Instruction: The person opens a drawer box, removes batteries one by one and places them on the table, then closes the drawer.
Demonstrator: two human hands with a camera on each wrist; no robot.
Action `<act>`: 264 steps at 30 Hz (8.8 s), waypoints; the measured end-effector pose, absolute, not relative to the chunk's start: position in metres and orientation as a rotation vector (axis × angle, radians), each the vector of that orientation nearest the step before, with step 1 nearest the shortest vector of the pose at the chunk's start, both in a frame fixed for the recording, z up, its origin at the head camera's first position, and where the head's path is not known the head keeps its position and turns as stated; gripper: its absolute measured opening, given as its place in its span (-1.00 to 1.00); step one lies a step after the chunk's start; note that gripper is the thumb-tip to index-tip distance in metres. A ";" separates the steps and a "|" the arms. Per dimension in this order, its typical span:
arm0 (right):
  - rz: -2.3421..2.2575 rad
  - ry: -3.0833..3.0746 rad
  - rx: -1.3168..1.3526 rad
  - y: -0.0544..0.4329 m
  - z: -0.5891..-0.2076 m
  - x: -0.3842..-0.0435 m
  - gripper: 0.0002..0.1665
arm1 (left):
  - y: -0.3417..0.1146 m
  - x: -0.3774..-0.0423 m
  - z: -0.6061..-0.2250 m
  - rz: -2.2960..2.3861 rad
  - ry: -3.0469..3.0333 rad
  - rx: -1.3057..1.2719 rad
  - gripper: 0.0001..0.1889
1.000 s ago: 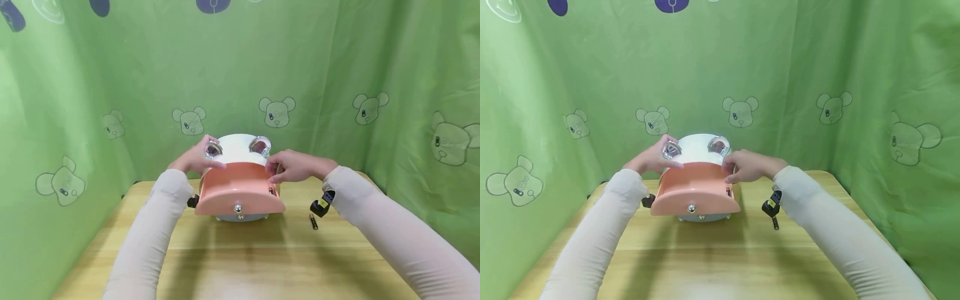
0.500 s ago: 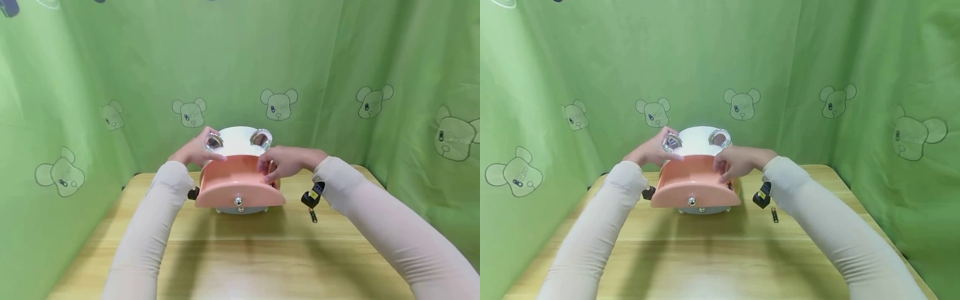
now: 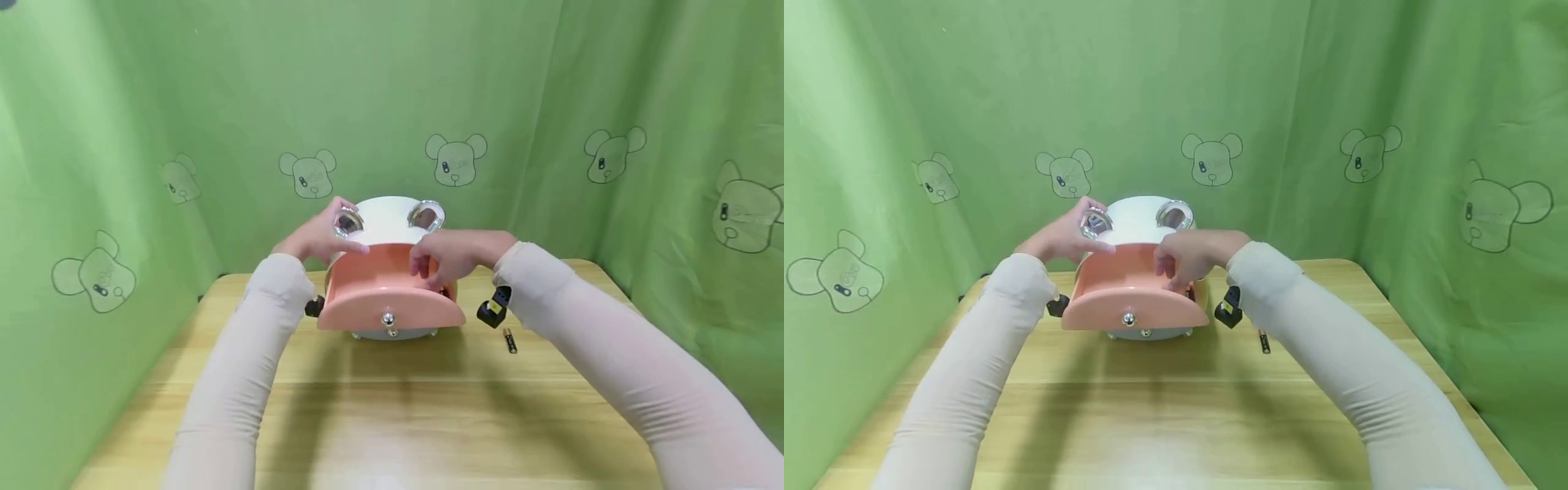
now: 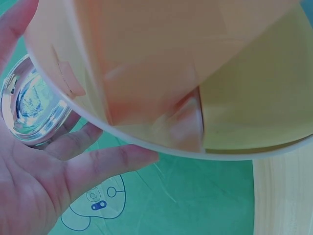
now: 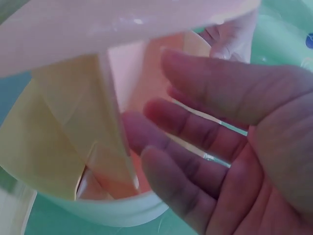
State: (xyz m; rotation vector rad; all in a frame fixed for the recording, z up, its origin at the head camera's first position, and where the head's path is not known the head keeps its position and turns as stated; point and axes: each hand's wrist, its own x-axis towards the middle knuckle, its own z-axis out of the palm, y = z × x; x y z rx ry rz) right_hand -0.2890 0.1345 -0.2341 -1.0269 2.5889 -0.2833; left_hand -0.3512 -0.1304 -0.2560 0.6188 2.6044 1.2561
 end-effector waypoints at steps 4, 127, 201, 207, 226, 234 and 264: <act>-0.186 2.570 -1.010 0.130 -0.226 -0.291 -0.71 | -0.129 -0.355 -0.248 1.208 2.606 0.602 -0.05; -0.202 2.085 -0.731 0.104 -0.227 -0.323 -0.91 | -0.130 -0.353 -0.256 1.234 2.646 0.611 -0.08; -0.234 2.465 -0.944 0.111 -0.207 -0.302 -0.58 | -0.129 -0.354 -0.257 1.165 2.695 0.630 -0.04; -0.212 2.472 -0.988 0.114 -0.204 -0.301 -0.62 | -0.130 -0.353 -0.256 1.192 2.675 0.607 -0.04; -0.132 2.561 -1.063 0.133 -0.203 -0.304 -0.74 | -0.131 -0.354 -0.254 1.214 2.650 0.603 -0.05; -0.153 2.580 -1.014 0.145 -0.203 -0.301 -0.79 | -0.130 -0.353 -0.253 1.204 2.645 0.608 -0.05; -0.350 2.595 -0.898 0.190 -0.223 -0.295 -0.67 | -0.131 -0.352 -0.256 1.197 2.657 0.618 -0.04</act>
